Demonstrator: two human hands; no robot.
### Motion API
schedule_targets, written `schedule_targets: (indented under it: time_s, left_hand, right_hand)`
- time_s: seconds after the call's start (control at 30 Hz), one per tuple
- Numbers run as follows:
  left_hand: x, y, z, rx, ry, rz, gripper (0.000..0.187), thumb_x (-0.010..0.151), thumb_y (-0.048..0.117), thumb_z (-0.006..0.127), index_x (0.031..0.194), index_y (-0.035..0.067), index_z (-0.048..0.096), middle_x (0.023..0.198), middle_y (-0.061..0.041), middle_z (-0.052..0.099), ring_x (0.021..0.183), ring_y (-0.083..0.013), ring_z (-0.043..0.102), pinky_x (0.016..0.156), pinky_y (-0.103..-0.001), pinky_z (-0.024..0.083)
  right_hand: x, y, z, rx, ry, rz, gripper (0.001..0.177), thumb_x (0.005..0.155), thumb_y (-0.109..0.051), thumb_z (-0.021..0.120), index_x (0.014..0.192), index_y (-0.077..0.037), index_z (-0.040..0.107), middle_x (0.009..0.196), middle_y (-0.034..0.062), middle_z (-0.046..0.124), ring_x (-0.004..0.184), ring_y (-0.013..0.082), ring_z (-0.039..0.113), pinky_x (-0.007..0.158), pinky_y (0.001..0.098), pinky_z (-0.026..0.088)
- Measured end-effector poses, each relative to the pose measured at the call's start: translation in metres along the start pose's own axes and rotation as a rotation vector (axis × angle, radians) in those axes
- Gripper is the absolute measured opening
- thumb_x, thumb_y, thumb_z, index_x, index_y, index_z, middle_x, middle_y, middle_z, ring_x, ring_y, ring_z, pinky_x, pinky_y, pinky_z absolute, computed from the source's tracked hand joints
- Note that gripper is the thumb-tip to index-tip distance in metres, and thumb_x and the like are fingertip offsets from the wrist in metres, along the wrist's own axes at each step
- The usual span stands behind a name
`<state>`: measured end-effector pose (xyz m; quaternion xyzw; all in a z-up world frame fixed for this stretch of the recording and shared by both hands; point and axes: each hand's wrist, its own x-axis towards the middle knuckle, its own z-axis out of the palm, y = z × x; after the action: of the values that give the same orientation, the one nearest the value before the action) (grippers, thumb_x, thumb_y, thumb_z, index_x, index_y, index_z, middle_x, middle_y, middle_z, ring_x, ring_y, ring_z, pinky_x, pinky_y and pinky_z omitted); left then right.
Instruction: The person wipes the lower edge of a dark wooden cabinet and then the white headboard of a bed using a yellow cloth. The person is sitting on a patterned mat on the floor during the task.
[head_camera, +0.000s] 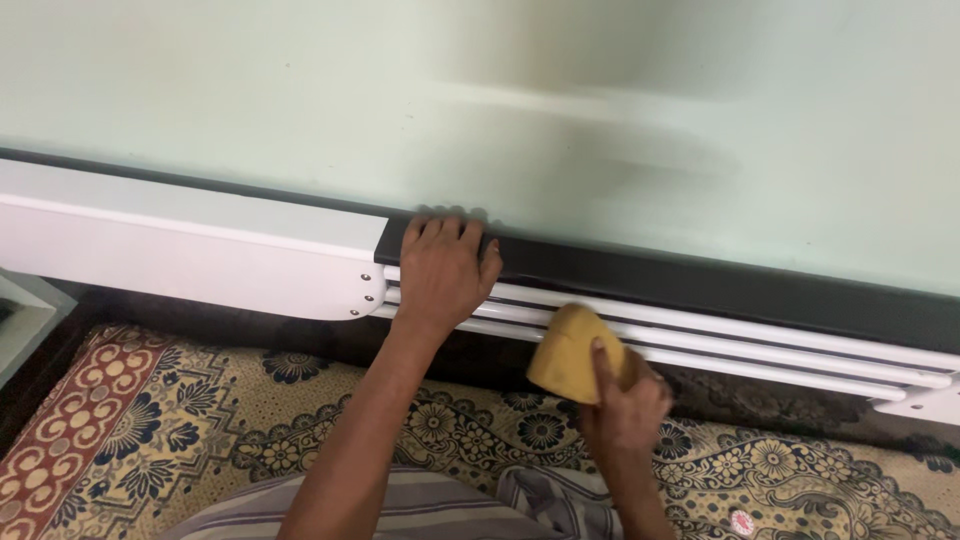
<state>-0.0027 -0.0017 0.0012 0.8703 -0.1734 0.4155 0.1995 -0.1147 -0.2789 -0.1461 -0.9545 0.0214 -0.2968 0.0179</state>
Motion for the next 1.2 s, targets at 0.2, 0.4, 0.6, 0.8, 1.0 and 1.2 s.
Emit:
schedule_targets:
  time_s: [0.2, 0.4, 0.6, 0.8, 1.0, 1.2]
  left_hand:
    - [-0.001, -0.002, 0.003, 0.009, -0.029, -0.001, 0.028, 0.093, 0.028, 0.064, 0.093, 0.001, 0.072, 0.088, -0.018, 0.069, 0.089, -0.0360, 0.066, 0.104, -0.053, 0.044]
    - [0.000, -0.001, 0.000, -0.031, 0.019, 0.014, 0.027, 0.093, 0.026, 0.064, 0.094, 0.001, 0.073, 0.087, -0.019, 0.069, 0.089, -0.0361, 0.066, 0.104, -0.053, 0.044]
    - [-0.001, -0.001, 0.003, 0.032, -0.016, 0.002, 0.028, 0.092, 0.028, 0.065, 0.092, 0.001, 0.073, 0.090, -0.019, 0.071, 0.092, -0.0364, 0.067, 0.103, -0.052, 0.044]
    - [0.001, 0.000, 0.001, 0.036, 0.026, 0.022, 0.028, 0.091, 0.028, 0.065, 0.099, 0.003, 0.074, 0.092, -0.018, 0.071, 0.092, -0.0358, 0.067, 0.104, -0.052, 0.044]
    - [0.001, 0.002, -0.002, 0.019, 0.040, 0.034, 0.027, 0.092, 0.027, 0.064, 0.098, 0.002, 0.073, 0.092, -0.018, 0.070, 0.092, -0.0360, 0.067, 0.102, -0.051, 0.045]
    - [-0.001, 0.000, 0.000, 0.037, -0.003, 0.023, 0.026, 0.095, 0.027, 0.064, 0.090, 0.003, 0.071, 0.089, -0.019, 0.071, 0.090, -0.0349, 0.067, 0.103, -0.050, 0.045]
  right_hand:
    - [0.004, 0.069, -0.032, -0.256, 0.093, 0.237, 0.077, 0.076, -0.009, 0.080, 0.146, -0.039, 0.064, 0.132, 0.0120, 0.066, 0.111, 0.0285, 0.058, 0.113, 0.0590, 0.036]
    - [-0.020, 0.154, -0.034, -0.360, 0.221, 0.384, 0.057, 0.090, -0.011, 0.080, 0.141, -0.031, 0.064, 0.116, 0.0130, 0.065, 0.109, 0.0303, 0.055, 0.105, 0.0505, 0.037]
    - [-0.014, 0.136, -0.042, -0.373, 0.127, 0.386, 0.081, 0.089, -0.027, 0.087, 0.158, -0.015, 0.047, 0.118, 0.0288, 0.064, 0.106, 0.0373, 0.060, 0.084, 0.0509, 0.052]
    - [-0.007, 0.036, -0.019, -0.015, 0.226, 0.091, 0.079, 0.087, -0.013, 0.072, 0.159, -0.027, 0.045, 0.141, 0.0377, 0.052, 0.112, 0.0418, 0.056, 0.081, 0.0428, 0.055]
    - [-0.009, -0.033, -0.030, 0.090, 0.118, -0.085, 0.065, 0.087, -0.020, 0.072, 0.146, -0.036, 0.053, 0.144, 0.0326, 0.049, 0.114, 0.0382, 0.056, 0.086, 0.0477, 0.049]
    - [0.012, 0.001, -0.045, -0.009, 0.085, 0.028, 0.071, 0.082, -0.004, 0.071, 0.145, -0.035, 0.060, 0.154, 0.0267, 0.049, 0.120, 0.0351, 0.055, 0.095, 0.0443, 0.045]
